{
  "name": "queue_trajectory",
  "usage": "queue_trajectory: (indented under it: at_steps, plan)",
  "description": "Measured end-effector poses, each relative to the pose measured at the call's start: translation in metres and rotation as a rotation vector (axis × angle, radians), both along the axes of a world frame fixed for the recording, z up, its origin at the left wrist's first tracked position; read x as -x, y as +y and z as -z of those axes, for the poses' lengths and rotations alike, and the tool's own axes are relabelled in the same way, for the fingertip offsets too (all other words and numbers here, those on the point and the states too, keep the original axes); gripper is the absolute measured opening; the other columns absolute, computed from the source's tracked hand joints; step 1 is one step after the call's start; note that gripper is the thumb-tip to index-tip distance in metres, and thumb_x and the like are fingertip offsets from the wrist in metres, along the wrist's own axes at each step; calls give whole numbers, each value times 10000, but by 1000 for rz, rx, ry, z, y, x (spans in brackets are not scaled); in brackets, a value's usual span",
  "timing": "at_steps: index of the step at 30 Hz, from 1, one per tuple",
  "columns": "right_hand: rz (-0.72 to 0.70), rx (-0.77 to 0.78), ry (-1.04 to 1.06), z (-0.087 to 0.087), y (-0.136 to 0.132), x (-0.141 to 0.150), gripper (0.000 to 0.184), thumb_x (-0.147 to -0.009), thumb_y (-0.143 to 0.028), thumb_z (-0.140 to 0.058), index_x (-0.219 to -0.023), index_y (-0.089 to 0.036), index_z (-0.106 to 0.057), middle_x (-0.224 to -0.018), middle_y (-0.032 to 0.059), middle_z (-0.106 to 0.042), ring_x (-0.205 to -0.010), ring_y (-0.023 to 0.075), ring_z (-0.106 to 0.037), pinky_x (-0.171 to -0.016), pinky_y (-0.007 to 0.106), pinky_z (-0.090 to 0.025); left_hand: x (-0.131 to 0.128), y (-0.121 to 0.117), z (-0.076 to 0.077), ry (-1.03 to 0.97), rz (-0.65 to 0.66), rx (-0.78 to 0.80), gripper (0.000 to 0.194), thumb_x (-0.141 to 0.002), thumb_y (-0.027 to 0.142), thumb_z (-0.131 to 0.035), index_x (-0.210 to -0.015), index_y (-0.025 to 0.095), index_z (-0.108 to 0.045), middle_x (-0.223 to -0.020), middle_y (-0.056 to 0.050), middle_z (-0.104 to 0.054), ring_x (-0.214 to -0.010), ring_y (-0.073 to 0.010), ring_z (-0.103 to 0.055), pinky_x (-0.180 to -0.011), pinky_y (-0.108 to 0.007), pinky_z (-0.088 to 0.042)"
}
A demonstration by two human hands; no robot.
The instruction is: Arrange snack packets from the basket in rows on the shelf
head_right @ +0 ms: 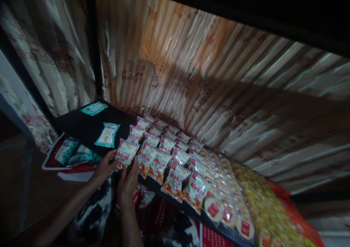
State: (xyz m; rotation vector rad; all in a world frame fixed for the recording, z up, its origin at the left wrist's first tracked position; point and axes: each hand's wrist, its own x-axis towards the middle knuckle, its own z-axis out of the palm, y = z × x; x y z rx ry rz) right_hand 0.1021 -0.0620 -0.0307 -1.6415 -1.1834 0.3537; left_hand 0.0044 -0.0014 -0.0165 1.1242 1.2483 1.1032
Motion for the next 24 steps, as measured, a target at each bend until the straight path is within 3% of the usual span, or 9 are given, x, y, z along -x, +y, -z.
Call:
queue_trajectory:
  at_steps: [8,18,24]
  plan:
    - [-27,-96,-236,-6,21,-2,503,-917,-313,-351,-1379,-114,-335,-1389,182,-409,-1303,250,-365,-1029,494,-353,-13,25,-6,-5,-5,-116,506,-704,327,-595,-1171,152,-508,-1119,-109,-633,-996,-227,-617,-863,-372,-490]
    - [-60,-56,-218,21,33,0,506,-914,-239,-278,-1389,-71,-321,-1433,197,-341,-1351,257,-285,-1054,521,-323,-13,37,21,139,-17,-185,454,-742,292,-590,-1167,145,-522,-1104,-117,-636,-1020,-230,-606,-906,-388,-460]
    - [-65,-35,-226,18,34,-1,519,-896,-202,-315,-1405,-102,-301,-1455,170,-314,-1368,244,-248,-1067,510,-313,-14,40,26,190,-11,-196,446,-752,284,-587,-1172,147,-526,-1119,-123,-629,-1021,-234,-606,-902,-396,-461]
